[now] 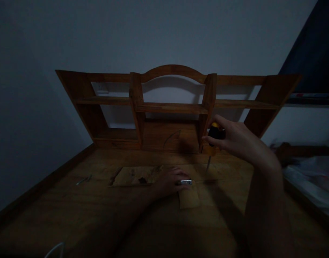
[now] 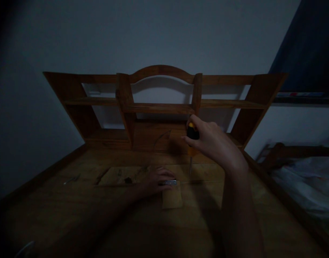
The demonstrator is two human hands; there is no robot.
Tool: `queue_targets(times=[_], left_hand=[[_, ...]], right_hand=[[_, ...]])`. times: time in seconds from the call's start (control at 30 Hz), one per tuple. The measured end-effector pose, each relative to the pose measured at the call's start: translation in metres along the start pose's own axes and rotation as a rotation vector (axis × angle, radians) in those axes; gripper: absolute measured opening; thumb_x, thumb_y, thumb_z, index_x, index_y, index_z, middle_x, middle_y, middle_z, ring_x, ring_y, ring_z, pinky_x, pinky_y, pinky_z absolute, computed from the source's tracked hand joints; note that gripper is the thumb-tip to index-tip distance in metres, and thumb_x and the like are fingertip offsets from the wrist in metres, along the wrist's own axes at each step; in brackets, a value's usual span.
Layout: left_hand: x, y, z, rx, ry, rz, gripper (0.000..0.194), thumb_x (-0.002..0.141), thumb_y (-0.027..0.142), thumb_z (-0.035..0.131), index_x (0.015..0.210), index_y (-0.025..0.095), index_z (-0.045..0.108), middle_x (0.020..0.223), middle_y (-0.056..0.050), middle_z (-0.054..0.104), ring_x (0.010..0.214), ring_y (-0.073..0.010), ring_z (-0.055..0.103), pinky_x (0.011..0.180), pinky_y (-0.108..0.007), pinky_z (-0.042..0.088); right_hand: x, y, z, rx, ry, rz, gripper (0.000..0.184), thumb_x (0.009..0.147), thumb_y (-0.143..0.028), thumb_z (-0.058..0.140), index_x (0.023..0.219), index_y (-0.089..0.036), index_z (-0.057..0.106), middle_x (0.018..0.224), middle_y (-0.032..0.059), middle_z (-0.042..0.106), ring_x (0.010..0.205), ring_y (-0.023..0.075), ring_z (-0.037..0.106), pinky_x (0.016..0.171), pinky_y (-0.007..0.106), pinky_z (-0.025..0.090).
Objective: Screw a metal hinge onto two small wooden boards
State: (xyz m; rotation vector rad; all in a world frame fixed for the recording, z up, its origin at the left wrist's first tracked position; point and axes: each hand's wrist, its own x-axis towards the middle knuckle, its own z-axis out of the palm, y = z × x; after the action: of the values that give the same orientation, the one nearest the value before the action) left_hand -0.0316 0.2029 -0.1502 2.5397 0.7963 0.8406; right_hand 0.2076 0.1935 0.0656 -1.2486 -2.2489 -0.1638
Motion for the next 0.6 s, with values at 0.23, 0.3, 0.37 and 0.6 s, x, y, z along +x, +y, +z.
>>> queue_targets(times=[0.23,0.3,0.37,0.6], left_hand=[[-0.003,-0.005,0.017,-0.044,0.065,-0.020,0.026,0.093,0.039,0.060,0.110,0.023,0.072,0.112,-0.005,0.068,0.104,-0.0178,0.062,0.094,-0.030,0.047],[-0.002,-0.002,0.016,-0.053,0.069,-0.024,0.024,0.094,0.038,0.059,0.108,0.023,0.071,0.109,-0.005,0.068,0.102,-0.0172,0.063,0.092,-0.028,0.047],[-0.002,0.004,0.012,-0.024,0.077,-0.029,0.023,0.092,0.039,0.060,0.106,0.024,0.070,0.108,-0.005,0.067,0.102,-0.0188,0.062,0.092,-0.030,0.046],[-0.003,0.020,0.002,-0.107,0.435,-0.403,0.033,0.082,0.055,0.068,0.084,0.022,0.063,0.073,-0.002,0.063,0.068,-0.0188,0.058,0.065,-0.029,0.041]], right_hand=[[-0.010,-0.017,-0.014,0.017,0.090,0.003,0.029,0.084,-0.040,0.070,0.105,-0.025,0.057,0.085,0.0006,0.067,0.076,0.0216,0.064,0.063,0.030,0.042],[-0.015,-0.019,-0.017,0.023,0.218,0.051,0.031,0.084,-0.043,0.070,0.106,-0.025,0.056,0.089,0.0018,0.067,0.077,0.0217,0.064,0.065,0.031,0.043],[-0.024,-0.016,-0.013,0.017,0.383,0.144,0.035,0.082,-0.047,0.071,0.101,-0.024,0.054,0.090,0.0042,0.066,0.077,0.0223,0.063,0.064,0.032,0.044],[-0.119,0.005,0.057,0.380,0.496,0.343,0.042,0.071,-0.051,0.075,0.082,-0.025,0.045,0.090,0.0059,0.067,0.083,0.0265,0.066,0.073,0.043,0.054]])
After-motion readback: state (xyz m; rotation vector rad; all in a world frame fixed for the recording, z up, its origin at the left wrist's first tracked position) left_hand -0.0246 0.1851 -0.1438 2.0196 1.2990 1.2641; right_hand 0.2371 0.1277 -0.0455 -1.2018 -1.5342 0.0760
